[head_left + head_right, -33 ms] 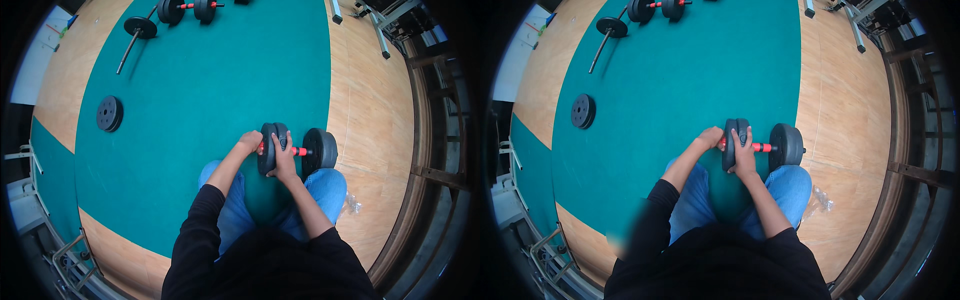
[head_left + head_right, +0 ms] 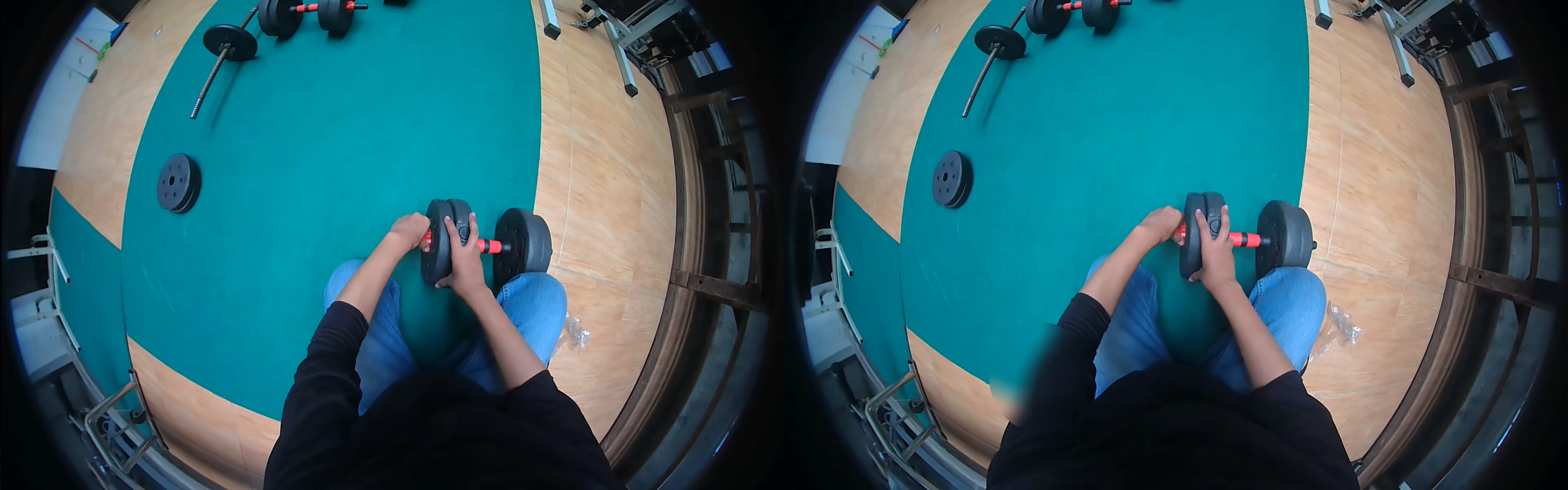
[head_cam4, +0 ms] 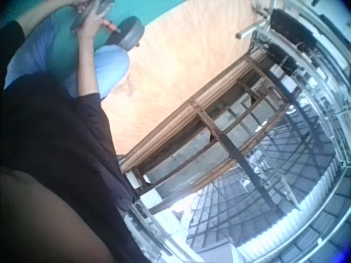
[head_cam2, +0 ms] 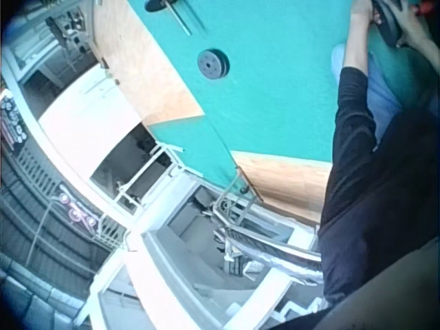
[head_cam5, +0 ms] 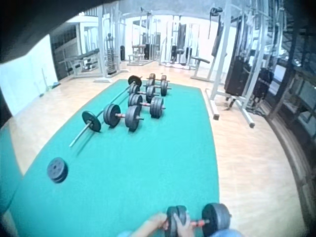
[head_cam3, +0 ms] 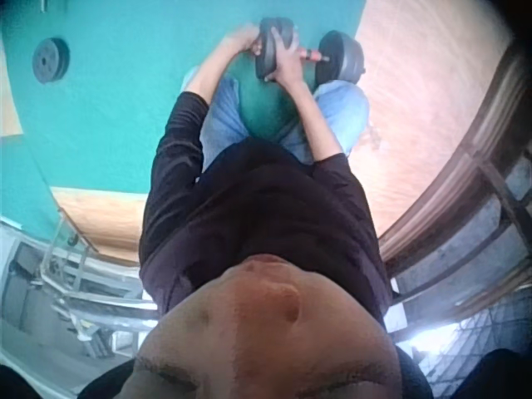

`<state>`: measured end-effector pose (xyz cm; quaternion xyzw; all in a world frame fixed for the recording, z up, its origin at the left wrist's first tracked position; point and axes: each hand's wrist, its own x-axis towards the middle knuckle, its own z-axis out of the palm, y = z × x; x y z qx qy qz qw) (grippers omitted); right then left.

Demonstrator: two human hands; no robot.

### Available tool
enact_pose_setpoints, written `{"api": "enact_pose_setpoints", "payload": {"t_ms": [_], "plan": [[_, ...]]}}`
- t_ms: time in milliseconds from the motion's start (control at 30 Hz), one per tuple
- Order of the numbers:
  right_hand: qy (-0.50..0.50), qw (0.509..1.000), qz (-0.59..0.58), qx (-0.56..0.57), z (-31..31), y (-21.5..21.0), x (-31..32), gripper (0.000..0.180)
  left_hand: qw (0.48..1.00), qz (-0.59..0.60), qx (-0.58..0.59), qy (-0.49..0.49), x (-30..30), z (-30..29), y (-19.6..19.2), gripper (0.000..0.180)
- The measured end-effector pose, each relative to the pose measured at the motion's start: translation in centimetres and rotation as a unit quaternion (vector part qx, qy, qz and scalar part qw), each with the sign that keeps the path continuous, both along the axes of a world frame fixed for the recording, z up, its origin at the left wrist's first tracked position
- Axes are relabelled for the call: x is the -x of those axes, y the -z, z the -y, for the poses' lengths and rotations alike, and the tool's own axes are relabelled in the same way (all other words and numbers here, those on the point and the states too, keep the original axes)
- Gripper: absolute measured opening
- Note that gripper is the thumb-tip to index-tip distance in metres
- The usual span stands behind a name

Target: The person wipes a dumbbell bar and bench with a cloth, then slides weight plates onto the bar and secures them with red collars. They lift the assembled dumbbell, place it on the floor, and later remove the plates and collars, returning the components to the bench.

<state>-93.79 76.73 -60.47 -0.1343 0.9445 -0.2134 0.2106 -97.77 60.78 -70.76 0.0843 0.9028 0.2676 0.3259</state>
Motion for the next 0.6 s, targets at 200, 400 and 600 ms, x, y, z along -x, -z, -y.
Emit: {"api": "enact_pose_setpoints", "payload": {"t_ms": [200,400,600], "plan": [[-0.005,0.999,-0.024,-0.028,0.4,0.1,-1.1,0.131,0.997,-0.072,0.026,0.007,-2.2,-0.7,0.7,0.04],[-0.007,0.999,-0.035,-0.03,0.3,0.8,-2.0,0.134,0.988,-0.137,0.073,-0.018,-4.2,-1.2,-1.2,0.033],[-0.022,0.999,-0.019,-0.017,0.1,0.9,-0.3,0.137,0.883,-0.347,0.291,-0.125,-7.5,-5.8,3.4,0.025]]}}
